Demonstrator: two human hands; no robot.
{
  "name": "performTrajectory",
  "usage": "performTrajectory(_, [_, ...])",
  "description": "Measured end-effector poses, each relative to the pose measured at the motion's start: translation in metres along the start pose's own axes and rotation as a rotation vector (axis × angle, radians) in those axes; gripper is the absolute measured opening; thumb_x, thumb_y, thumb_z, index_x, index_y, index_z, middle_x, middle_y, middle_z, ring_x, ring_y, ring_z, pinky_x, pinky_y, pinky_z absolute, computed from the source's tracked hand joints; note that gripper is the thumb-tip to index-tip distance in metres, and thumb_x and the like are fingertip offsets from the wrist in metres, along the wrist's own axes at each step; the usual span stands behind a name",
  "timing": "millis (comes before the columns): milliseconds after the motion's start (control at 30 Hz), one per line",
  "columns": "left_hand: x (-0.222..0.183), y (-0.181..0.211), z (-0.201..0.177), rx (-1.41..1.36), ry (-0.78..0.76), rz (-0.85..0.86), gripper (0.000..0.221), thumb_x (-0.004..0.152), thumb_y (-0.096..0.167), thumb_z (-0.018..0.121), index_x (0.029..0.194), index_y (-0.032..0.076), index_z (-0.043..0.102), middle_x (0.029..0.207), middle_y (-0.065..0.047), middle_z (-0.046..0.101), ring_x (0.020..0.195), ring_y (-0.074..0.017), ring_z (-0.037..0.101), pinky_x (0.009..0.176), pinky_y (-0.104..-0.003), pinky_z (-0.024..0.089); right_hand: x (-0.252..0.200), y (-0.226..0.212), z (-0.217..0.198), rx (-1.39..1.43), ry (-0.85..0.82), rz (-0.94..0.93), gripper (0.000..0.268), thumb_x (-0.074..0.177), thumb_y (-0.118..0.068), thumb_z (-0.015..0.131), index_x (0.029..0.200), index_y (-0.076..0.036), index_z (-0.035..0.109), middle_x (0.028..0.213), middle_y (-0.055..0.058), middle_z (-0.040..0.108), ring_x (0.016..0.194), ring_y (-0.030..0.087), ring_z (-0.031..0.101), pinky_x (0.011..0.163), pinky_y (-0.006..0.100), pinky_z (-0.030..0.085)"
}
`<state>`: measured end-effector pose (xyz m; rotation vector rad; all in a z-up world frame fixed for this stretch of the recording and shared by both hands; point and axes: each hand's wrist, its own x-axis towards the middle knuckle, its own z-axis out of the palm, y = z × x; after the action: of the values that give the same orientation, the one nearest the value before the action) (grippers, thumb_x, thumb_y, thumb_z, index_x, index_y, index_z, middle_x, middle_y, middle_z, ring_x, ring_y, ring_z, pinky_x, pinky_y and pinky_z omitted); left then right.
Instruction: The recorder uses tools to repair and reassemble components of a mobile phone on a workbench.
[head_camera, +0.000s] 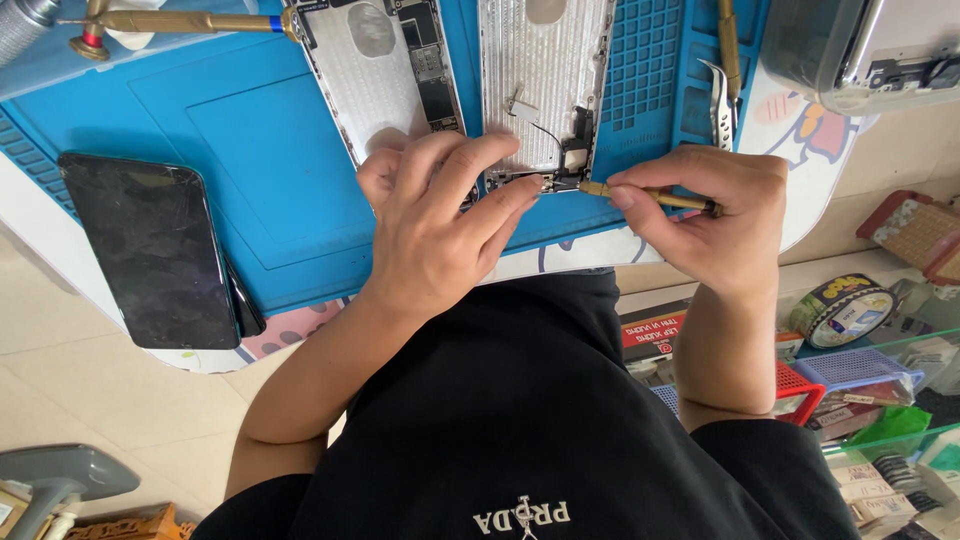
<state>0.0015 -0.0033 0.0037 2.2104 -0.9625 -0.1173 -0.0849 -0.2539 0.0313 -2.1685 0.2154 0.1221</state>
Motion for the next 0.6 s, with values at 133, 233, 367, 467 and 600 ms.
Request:
performTrajectory(133, [0.001, -0.001, 0.0, 0.008, 0.006, 0.002, 0.016, 0.097, 0.025, 0.083, 0.112, 0.024, 0.078, 0.135, 0.006, 0.061, 0.124, -0.019, 0.054, 0.106, -0.044, 0.027, 0.0, 0.0, 0.0, -0.01, -0.001, -0.004, 0.009, 0.098, -0.009, 0.084, 0.103, -0.003, 0.078, 0.084, 0.008, 0.075, 0.071, 0.012, 0.073, 0.062, 0.02, 0.051])
performTrajectory(233, [0.001, -0.001, 0.0, 0.012, 0.018, 0.006, 0.016, 0.096, 0.026, 0.083, 0.111, 0.023, 0.078, 0.134, 0.007, 0.061, 0.124, -0.0181, 0.054, 0.106, -0.043, 0.027, 0.0, 0.0, 0.0, 0.003, -0.008, -0.005, 0.009, 0.098, -0.009, 0.084, 0.103, -0.003, 0.078, 0.084, 0.008, 0.075, 0.072, 0.012, 0.073, 0.061, 0.02, 0.051])
performTrajectory(367, [0.0, -0.001, 0.0, 0.001, 0.028, 0.001, 0.017, 0.096, 0.027, 0.084, 0.109, 0.018, 0.077, 0.133, 0.006, 0.061, 0.123, -0.0185, 0.056, 0.106, -0.042, 0.028, -0.002, 0.0, 0.004, -0.004, 0.019, -0.027, 0.009, 0.098, -0.007, 0.084, 0.101, -0.002, 0.078, 0.085, 0.008, 0.075, 0.071, 0.012, 0.072, 0.062, 0.02, 0.05])
performTrajectory(467, [0.0, -0.002, -0.002, 0.002, 0.034, -0.013, 0.02, 0.096, 0.03, 0.085, 0.109, 0.016, 0.076, 0.131, 0.005, 0.061, 0.122, -0.0186, 0.056, 0.105, -0.042, 0.029, -0.004, -0.003, 0.006, 0.001, 0.066, -0.03, 0.01, 0.097, -0.005, 0.085, 0.098, 0.0, 0.076, 0.087, 0.009, 0.075, 0.072, 0.012, 0.071, 0.064, 0.02, 0.051])
performTrajectory(600, [-0.001, -0.001, -0.003, 0.0, 0.027, -0.035, 0.022, 0.098, 0.03, 0.087, 0.109, 0.015, 0.076, 0.133, 0.005, 0.061, 0.123, -0.0191, 0.056, 0.105, -0.042, 0.028, 0.002, -0.019, 0.004, 0.313, 0.203, 0.234, 0.019, 0.079, -0.006, 0.083, 0.092, -0.003, 0.069, 0.073, 0.003, 0.07, 0.062, 0.009, 0.065, 0.058, 0.021, 0.047])
